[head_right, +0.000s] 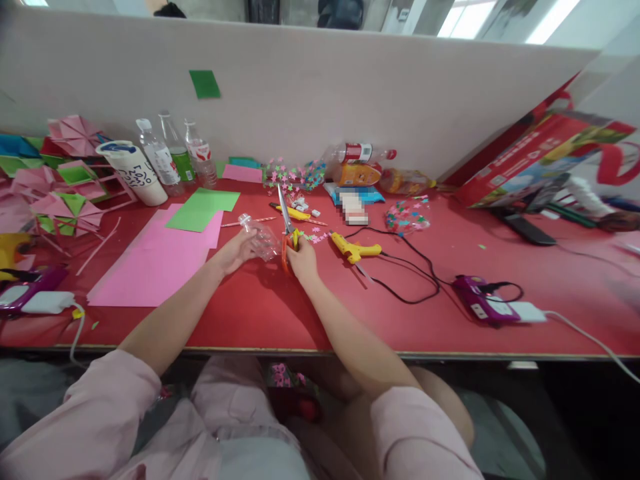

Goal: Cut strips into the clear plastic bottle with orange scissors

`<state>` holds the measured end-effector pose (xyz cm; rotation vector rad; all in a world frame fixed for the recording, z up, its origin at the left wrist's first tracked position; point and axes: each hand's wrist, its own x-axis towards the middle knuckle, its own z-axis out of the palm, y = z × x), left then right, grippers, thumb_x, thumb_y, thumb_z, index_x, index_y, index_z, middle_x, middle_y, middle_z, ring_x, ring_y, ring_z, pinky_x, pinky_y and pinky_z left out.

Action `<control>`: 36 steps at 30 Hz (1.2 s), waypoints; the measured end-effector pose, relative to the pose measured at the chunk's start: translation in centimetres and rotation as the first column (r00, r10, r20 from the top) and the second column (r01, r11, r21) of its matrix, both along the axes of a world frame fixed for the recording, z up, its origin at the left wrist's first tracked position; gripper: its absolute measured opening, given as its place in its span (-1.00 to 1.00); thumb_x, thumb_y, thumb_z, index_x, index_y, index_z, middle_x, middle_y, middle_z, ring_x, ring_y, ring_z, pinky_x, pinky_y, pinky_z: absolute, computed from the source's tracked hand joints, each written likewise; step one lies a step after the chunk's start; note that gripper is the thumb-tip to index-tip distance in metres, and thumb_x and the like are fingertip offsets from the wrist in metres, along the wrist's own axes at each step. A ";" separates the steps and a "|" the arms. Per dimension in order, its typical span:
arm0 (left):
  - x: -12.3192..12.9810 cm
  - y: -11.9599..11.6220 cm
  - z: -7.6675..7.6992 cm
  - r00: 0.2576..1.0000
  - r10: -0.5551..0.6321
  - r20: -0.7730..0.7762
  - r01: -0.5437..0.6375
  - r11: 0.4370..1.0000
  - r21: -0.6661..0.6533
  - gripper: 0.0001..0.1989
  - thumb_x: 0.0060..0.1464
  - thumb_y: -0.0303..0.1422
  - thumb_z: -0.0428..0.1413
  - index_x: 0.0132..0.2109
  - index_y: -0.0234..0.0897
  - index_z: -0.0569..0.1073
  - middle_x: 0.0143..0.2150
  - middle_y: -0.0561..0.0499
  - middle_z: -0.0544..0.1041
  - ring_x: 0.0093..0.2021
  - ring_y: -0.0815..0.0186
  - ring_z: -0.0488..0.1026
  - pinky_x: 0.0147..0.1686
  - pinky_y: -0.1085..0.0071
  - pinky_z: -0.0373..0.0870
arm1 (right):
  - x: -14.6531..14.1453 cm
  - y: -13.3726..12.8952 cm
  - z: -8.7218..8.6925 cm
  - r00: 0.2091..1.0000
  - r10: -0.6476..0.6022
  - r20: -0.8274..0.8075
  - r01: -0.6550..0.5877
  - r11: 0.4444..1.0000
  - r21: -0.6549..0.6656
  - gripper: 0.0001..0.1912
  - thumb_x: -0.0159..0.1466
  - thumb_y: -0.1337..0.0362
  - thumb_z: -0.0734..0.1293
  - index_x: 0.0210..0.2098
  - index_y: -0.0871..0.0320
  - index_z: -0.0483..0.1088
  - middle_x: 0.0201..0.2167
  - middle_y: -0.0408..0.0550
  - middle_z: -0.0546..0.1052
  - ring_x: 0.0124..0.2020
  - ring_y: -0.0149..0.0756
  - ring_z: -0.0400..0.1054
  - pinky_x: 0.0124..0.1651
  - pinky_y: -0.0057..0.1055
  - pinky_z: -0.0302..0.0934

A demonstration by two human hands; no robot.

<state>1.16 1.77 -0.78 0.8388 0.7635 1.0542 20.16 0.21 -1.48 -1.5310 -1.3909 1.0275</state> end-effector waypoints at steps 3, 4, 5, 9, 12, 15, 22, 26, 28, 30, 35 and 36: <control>0.1 -0.1 0.2 1.000 -0.031 -0.001 0.031 0.999 0.021 -0.78 0.05 -0.31 0.16 -0.13 -0.23 0.43 -0.21 -0.06 0.66 -0.08 0.16 0.63 0.03 0.15 0.50 | -0.3 -0.4 0.1 0.993 -0.097 0.067 0.093 0.993 0.070 -0.70 0.15 0.10 0.33 -0.44 0.02 0.08 -0.55 -0.27 0.18 -0.45 -0.32 0.12 -0.41 -0.41 0.04; 0.0 -0.1 0.3 0.999 -0.051 0.001 0.050 0.998 0.024 -0.78 0.04 -0.32 0.14 -0.13 -0.25 0.44 -0.21 -0.07 0.66 -0.08 0.15 0.63 0.02 0.14 0.52 | -0.3 -0.5 0.3 0.990 -0.112 0.087 0.105 0.991 0.087 -0.69 0.14 0.12 0.34 -0.46 0.02 0.07 -0.54 -0.26 0.18 -0.44 -0.32 0.10 -0.40 -0.41 0.02; -0.2 -0.1 0.4 0.998 -0.057 0.000 0.057 0.998 0.021 -0.78 0.03 -0.33 0.12 -0.14 -0.26 0.45 -0.21 -0.08 0.67 -0.09 0.13 0.64 0.02 0.13 0.53 | -0.4 -0.7 0.4 0.987 -0.120 0.104 0.109 0.989 0.100 -0.69 0.14 0.13 0.34 -0.47 0.02 0.07 -0.54 -0.26 0.18 -0.44 -0.33 0.09 -0.39 -0.40 0.01; -0.6 -0.1 0.5 0.999 0.005 -0.036 -0.006 1.000 -0.020 -0.76 -0.08 -0.41 0.08 -0.19 -0.28 0.47 -0.32 -0.04 0.66 -0.20 0.13 0.64 -0.07 0.11 0.56 | -0.7 -1.2 1.2 0.981 -0.106 0.161 0.088 0.989 0.117 -0.70 0.14 0.20 0.34 -0.49 0.03 0.07 -0.54 -0.24 0.21 -0.42 -0.32 0.09 -0.35 -0.39 0.00; -0.6 0.0 0.3 0.997 0.031 -0.073 -0.034 0.999 -0.034 -0.76 -0.12 -0.42 0.09 -0.21 -0.28 0.45 -0.38 0.00 0.63 -0.32 0.19 0.61 -0.19 0.19 0.56 | -0.7 -1.2 1.3 0.980 -0.088 0.178 0.069 0.992 0.108 -0.73 0.14 0.23 0.34 -0.50 0.04 0.09 -0.55 -0.24 0.23 -0.42 -0.32 0.10 -0.35 -0.39 0.01; -0.3 -0.1 0.2 0.993 0.049 -0.103 -0.049 0.999 -0.001 -0.77 -0.05 -0.34 0.19 -0.19 -0.26 0.42 -0.34 0.00 0.63 -0.34 0.22 0.60 -0.27 0.27 0.53 | -0.8 -1.0 1.0 0.982 -0.081 0.170 0.063 0.992 0.106 -0.73 0.14 0.23 0.34 -0.51 0.04 0.09 -0.56 -0.25 0.22 -0.42 -0.32 0.09 -0.35 -0.39 0.01; 0.7 -0.3 0.3 0.966 0.205 -0.157 -0.194 0.978 0.080 -0.72 -0.03 -0.30 0.30 -0.19 -0.26 0.44 -0.30 -0.02 0.63 -0.26 0.20 0.61 -0.17 0.25 0.51 | -0.7 -1.7 1.3 0.999 0.019 0.047 -0.023 0.996 0.085 -0.60 0.14 -0.03 0.40 -0.46 0.03 0.12 -0.58 -0.27 0.24 -0.49 -0.33 0.17 -0.42 -0.39 0.10; 0.3 0.5 0.6 0.924 0.379 -0.057 -0.376 0.925 0.048 -0.84 0.02 -0.36 0.25 -0.24 -0.27 0.46 -0.40 0.03 0.58 -0.29 0.25 0.61 -0.12 0.26 0.53 | -0.8 -2.0 2.9 0.978 0.189 -0.089 -0.182 0.980 0.078 -0.45 0.02 -0.13 0.49 -0.47 0.03 0.10 -0.57 -0.31 0.18 -0.55 -0.39 0.17 -0.42 -0.38 0.20; -0.3 1.0 0.8 0.893 0.450 -0.030 -0.450 0.893 -0.006 -0.89 0.03 -0.40 0.23 -0.30 -0.27 0.44 -0.43 0.03 0.57 -0.33 0.25 0.61 -0.15 0.26 0.55 | -0.9 -1.8 3.6 0.966 0.257 -0.027 -0.255 0.965 0.064 -0.43 -0.03 -0.14 0.52 -0.48 0.04 0.12 -0.55 -0.30 0.20 -0.53 -0.40 0.20 -0.41 -0.37 0.21; -0.7 1.4 0.8 0.877 0.481 0.000 -0.481 0.876 -0.043 -0.89 0.04 -0.40 0.24 -0.31 -0.25 0.42 -0.41 0.02 0.57 -0.32 0.24 0.62 -0.14 0.25 0.56 | -0.9 -1.6 4.1 0.949 0.310 0.066 -0.312 0.950 0.028 -0.42 -0.03 -0.18 0.51 -0.52 0.05 0.13 -0.57 -0.29 0.18 -0.53 -0.40 0.19 -0.43 -0.37 0.17; -0.9 1.5 0.7 0.826 0.564 -0.008 -0.562 0.820 -0.110 -0.87 0.08 -0.39 0.22 -0.31 -0.20 0.38 -0.44 0.07 0.54 -0.26 0.24 0.63 -0.12 0.26 0.57 | 0.4 -2.6 4.6 0.897 0.433 0.088 -0.420 0.898 -0.133 -0.47 0.08 -0.22 0.43 -0.44 0.06 0.21 -0.57 -0.29 0.22 -0.53 -0.38 0.18 -0.38 -0.35 0.20; -0.7 1.5 0.8 0.820 0.571 -0.016 -0.569 0.814 -0.117 -0.88 0.10 -0.39 0.20 -0.32 -0.20 0.38 -0.45 0.08 0.53 -0.26 0.25 0.63 -0.11 0.27 0.57 | 0.8 -3.0 4.6 0.882 0.458 0.113 -0.441 0.885 -0.147 -0.47 0.08 -0.23 0.43 -0.43 0.06 0.21 -0.56 -0.27 0.26 -0.52 -0.38 0.19 -0.37 -0.35 0.19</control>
